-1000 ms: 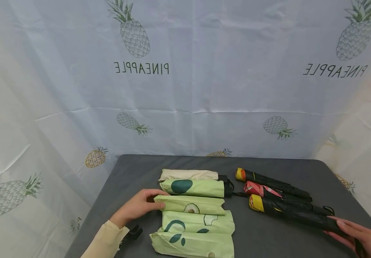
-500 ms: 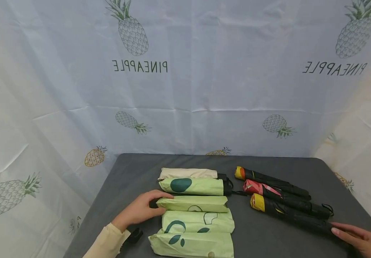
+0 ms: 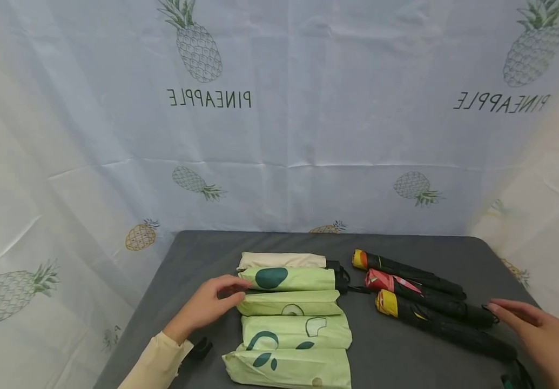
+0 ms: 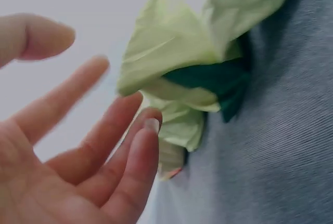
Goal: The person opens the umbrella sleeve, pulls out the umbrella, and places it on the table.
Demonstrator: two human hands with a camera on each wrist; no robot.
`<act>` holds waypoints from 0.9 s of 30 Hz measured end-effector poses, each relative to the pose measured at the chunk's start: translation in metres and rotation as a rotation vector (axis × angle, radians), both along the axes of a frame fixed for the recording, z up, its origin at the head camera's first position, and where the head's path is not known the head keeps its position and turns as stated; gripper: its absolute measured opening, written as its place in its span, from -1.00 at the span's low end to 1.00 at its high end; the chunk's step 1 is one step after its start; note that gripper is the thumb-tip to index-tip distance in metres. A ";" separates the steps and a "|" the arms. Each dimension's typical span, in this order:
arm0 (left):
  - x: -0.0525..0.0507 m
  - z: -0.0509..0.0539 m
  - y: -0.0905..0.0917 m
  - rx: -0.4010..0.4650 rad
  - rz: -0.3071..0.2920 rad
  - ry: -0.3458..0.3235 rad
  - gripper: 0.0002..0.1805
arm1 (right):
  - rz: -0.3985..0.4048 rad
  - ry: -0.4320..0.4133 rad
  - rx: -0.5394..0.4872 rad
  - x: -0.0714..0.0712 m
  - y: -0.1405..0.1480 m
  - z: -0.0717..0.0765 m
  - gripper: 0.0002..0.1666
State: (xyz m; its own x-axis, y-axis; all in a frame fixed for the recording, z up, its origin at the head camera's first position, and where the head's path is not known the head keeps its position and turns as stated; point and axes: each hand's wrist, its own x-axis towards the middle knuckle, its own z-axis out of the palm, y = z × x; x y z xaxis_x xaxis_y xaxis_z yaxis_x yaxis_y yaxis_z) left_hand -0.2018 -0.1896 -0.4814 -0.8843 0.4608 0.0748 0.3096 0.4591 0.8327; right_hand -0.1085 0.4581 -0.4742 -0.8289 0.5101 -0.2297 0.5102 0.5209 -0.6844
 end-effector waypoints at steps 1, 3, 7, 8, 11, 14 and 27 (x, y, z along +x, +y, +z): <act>-0.002 0.001 -0.001 0.005 0.033 0.001 -0.61 | 0.042 0.045 0.000 -0.007 -0.011 0.009 -0.07; -0.008 0.003 -0.003 0.012 0.102 0.008 -0.60 | 0.138 0.123 0.026 -0.023 -0.036 0.022 -0.13; -0.025 0.002 -0.003 -0.017 0.227 0.023 -0.57 | 0.364 0.220 0.075 -0.056 -0.096 0.032 -0.32; -0.029 0.000 -0.003 -0.022 0.239 0.014 -0.55 | 0.402 0.230 0.072 -0.064 -0.113 0.032 -0.38; -0.038 -0.005 -0.003 -0.034 0.237 -0.029 -0.49 | 0.507 0.235 0.041 -0.086 -0.158 0.027 -0.49; -0.044 -0.011 -0.003 -0.047 0.202 -0.073 -0.47 | 0.582 0.223 0.022 -0.100 -0.191 0.018 -0.54; -0.056 -0.020 0.001 -0.125 0.116 -0.080 -0.35 | 0.666 0.186 0.123 -0.115 -0.224 -0.009 -0.55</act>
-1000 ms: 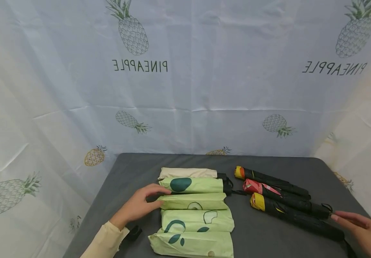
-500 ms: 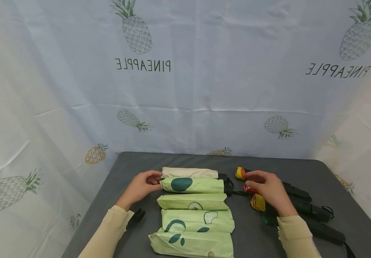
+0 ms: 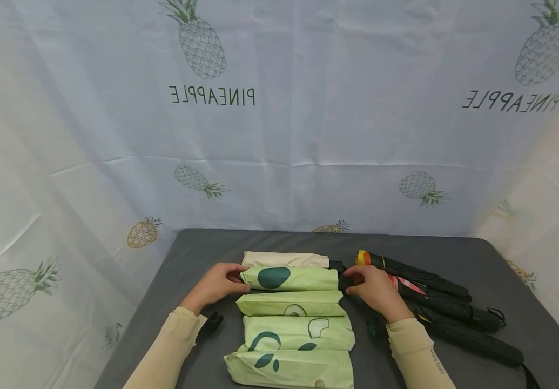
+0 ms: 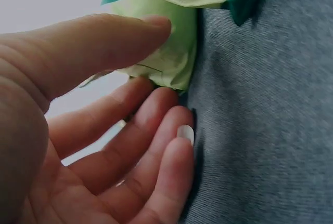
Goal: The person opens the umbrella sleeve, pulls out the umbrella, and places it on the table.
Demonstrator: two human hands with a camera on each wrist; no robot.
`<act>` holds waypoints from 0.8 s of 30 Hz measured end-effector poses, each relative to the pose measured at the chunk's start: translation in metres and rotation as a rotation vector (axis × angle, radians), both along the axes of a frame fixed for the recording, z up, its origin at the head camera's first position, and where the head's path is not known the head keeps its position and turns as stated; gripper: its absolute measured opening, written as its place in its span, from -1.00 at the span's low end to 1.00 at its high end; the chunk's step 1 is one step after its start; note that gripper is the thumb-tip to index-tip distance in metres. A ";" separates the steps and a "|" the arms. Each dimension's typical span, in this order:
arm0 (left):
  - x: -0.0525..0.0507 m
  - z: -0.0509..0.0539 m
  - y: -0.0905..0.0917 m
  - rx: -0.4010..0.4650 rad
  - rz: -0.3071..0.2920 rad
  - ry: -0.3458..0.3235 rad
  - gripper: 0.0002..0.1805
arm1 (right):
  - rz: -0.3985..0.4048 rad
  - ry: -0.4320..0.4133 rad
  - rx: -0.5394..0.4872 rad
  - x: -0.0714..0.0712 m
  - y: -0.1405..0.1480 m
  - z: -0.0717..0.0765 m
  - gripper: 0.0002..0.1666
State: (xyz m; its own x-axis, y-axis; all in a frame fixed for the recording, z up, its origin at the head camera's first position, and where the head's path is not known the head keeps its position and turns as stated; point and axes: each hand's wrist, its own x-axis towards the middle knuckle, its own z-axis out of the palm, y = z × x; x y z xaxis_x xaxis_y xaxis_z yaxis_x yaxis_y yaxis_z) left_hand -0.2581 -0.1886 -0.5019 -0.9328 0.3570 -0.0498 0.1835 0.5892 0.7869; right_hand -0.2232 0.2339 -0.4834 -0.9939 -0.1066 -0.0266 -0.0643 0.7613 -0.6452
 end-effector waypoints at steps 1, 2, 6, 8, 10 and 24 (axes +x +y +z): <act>0.000 0.000 0.000 -0.003 0.004 -0.001 -0.35 | 0.003 0.003 0.016 0.000 -0.001 0.000 -0.55; 0.000 0.001 0.001 -0.005 0.007 -0.001 -0.35 | 0.006 0.008 0.031 0.001 -0.003 0.000 -0.55; 0.001 0.001 0.003 -0.018 0.009 -0.012 -0.33 | 0.003 0.033 0.062 0.003 -0.008 -0.001 -0.54; 0.002 0.001 0.004 -0.023 0.000 -0.016 -0.31 | -0.007 0.043 0.065 0.004 -0.010 -0.002 -0.55; 0.002 -0.001 0.006 -0.030 -0.006 -0.017 -0.29 | -0.013 0.046 0.062 0.005 -0.011 -0.003 -0.56; 0.009 0.007 0.008 0.051 0.034 -0.077 -0.31 | -0.023 0.087 -0.003 0.008 -0.010 0.005 -0.56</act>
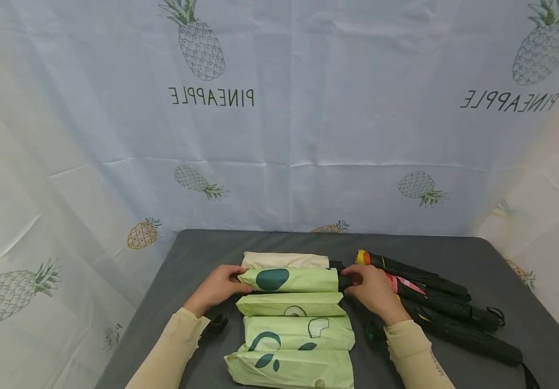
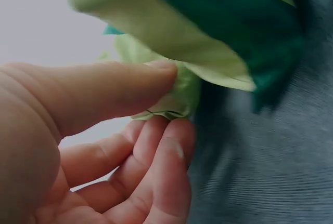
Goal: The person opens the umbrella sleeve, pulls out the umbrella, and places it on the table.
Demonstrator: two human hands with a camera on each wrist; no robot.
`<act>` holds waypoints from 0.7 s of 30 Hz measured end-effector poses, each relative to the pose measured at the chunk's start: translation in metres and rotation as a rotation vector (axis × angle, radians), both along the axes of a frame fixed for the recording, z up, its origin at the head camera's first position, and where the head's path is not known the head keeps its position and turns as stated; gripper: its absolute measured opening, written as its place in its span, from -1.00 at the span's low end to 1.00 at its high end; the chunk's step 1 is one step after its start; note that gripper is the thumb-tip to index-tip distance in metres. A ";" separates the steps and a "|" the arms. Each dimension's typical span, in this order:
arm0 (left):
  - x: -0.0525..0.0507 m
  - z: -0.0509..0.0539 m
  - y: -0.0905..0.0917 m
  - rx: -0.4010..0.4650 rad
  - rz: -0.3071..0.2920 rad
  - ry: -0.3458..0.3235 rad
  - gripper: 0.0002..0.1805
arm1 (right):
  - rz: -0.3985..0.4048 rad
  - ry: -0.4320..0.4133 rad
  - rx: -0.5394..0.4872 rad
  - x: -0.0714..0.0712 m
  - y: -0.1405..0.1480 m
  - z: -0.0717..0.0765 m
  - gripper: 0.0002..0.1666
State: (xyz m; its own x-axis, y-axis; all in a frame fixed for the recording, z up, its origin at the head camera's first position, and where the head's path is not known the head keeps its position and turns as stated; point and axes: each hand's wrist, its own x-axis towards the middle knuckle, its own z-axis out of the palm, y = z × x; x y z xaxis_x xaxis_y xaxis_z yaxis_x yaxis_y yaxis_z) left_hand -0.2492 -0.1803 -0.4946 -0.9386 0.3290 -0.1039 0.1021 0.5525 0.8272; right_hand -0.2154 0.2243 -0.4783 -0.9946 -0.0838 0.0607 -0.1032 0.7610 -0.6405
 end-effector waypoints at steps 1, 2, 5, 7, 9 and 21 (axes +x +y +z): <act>0.001 0.003 0.000 0.013 0.009 -0.007 -0.28 | 0.001 0.000 -0.014 0.001 0.001 0.003 -0.56; 0.002 0.007 -0.001 0.031 0.018 -0.015 -0.27 | -0.002 -0.003 -0.024 0.003 0.002 0.006 -0.56; 0.006 0.020 -0.004 0.083 0.044 -0.020 -0.24 | 0.000 -0.011 -0.071 0.007 0.005 0.017 -0.54; 0.008 0.028 -0.005 0.126 0.054 -0.029 -0.26 | -0.002 -0.015 -0.106 0.010 0.006 0.025 -0.51; 0.010 0.035 -0.007 0.165 0.049 -0.040 -0.29 | 0.001 -0.020 -0.148 0.013 0.009 0.032 -0.49; 0.014 0.049 -0.007 0.378 -0.010 -0.086 -0.31 | 0.047 -0.033 -0.218 0.017 0.018 0.050 -0.46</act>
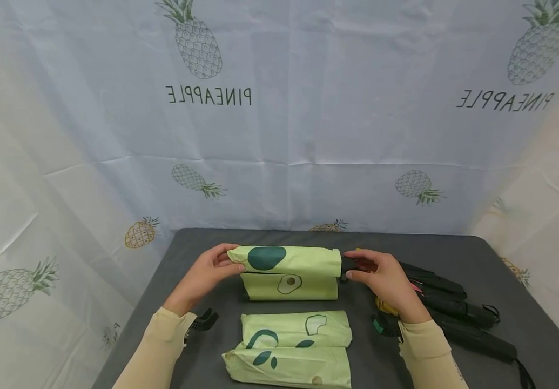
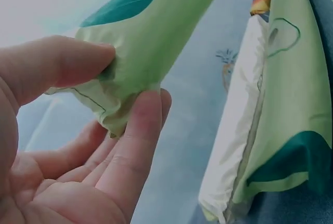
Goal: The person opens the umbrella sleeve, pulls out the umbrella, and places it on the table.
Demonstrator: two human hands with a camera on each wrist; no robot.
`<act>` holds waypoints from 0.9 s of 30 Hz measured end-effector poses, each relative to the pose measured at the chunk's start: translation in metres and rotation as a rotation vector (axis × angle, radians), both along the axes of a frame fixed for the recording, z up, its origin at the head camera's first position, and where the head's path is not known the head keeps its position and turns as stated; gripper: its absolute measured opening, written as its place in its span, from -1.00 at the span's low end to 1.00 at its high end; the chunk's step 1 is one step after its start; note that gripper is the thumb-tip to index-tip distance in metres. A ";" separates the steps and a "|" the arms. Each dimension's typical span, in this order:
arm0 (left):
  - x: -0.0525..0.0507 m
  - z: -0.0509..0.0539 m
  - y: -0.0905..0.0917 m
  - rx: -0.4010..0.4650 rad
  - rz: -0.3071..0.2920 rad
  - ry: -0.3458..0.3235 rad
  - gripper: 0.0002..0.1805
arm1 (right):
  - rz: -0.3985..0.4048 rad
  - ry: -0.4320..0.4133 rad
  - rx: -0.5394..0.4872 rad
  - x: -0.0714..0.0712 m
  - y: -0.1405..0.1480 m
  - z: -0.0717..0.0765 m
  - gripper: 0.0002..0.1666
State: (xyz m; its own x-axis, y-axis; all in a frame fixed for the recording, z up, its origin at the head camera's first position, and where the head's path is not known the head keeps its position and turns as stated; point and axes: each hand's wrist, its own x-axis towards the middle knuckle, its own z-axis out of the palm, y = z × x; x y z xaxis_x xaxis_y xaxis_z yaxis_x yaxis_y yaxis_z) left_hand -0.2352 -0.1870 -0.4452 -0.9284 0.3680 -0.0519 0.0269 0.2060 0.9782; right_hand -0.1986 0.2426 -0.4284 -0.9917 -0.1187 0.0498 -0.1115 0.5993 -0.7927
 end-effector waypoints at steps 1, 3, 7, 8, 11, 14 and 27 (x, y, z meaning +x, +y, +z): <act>0.000 0.001 0.000 0.012 0.001 -0.004 -0.29 | -0.001 0.005 0.001 0.000 0.000 0.000 -0.46; 0.000 0.002 0.000 0.013 0.001 -0.006 -0.26 | -0.006 0.015 0.003 0.000 -0.001 0.001 -0.46; 0.001 0.003 0.001 -0.028 0.009 -0.009 -0.23 | -0.025 0.012 -0.001 0.000 -0.002 0.002 -0.47; 0.002 0.003 0.001 -0.039 0.008 -0.007 -0.22 | -0.028 0.009 0.000 0.000 -0.002 0.002 -0.47; 0.003 0.004 0.001 -0.038 0.008 -0.009 -0.22 | -0.029 0.000 -0.001 0.000 -0.003 0.001 -0.47; 0.003 0.005 0.002 -0.022 0.003 -0.004 -0.24 | -0.023 0.000 0.001 -0.001 -0.004 0.001 -0.46; 0.005 0.008 0.001 -0.024 0.050 -0.013 -0.16 | -0.019 -0.035 -0.018 0.000 -0.006 0.000 -0.46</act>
State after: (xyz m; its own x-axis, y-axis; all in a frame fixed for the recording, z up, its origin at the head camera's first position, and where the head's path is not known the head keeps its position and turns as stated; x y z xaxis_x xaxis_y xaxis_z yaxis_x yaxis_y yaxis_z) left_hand -0.2299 -0.1861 -0.4376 -0.9447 0.3197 -0.0728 0.0030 0.2306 0.9730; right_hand -0.1983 0.2362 -0.4286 -0.9949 -0.0993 0.0166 -0.0720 0.5863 -0.8069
